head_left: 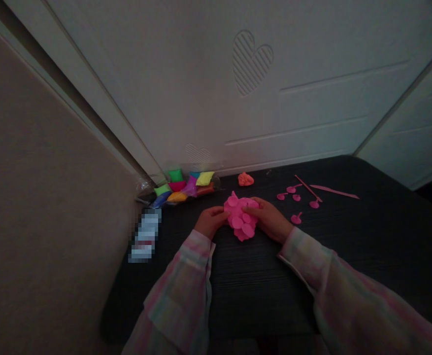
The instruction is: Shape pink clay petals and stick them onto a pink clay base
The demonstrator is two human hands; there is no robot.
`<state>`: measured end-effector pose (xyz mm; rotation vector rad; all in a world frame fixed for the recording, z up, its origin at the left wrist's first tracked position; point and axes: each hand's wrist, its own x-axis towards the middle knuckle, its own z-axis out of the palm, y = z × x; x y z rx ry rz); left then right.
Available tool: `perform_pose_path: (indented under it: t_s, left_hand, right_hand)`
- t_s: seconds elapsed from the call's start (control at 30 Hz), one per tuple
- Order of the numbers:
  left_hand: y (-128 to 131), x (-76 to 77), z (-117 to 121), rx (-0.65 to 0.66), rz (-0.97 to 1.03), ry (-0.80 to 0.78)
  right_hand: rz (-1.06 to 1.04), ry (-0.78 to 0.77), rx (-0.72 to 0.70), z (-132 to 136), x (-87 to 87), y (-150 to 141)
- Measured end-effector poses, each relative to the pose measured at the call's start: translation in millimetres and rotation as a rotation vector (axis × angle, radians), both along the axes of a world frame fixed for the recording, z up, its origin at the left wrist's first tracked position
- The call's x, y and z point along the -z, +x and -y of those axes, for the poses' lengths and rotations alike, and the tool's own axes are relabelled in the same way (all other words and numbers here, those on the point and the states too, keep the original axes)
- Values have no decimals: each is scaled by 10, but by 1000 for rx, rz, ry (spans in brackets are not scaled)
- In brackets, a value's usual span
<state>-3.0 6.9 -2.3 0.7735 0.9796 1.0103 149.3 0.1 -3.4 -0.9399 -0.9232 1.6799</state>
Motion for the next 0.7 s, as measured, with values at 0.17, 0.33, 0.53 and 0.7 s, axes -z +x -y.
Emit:
perform_pose_path:
  t_s: [0.17, 0.33, 0.53, 0.7]
  left_hand:
    - [-7, 7, -8, 0, 1, -14]
    - [-26, -4, -10, 30, 63, -24]
    - [-45, 21, -27, 25, 56, -19]
    - [-41, 40, -37, -14, 2, -25]
  right_hand:
    - [23, 6, -5, 5, -7, 4]
    - [9, 24, 3, 0, 12, 0]
    - [-3, 10, 20, -25, 32, 8]
    - [-35, 3, 34, -22, 20, 11]
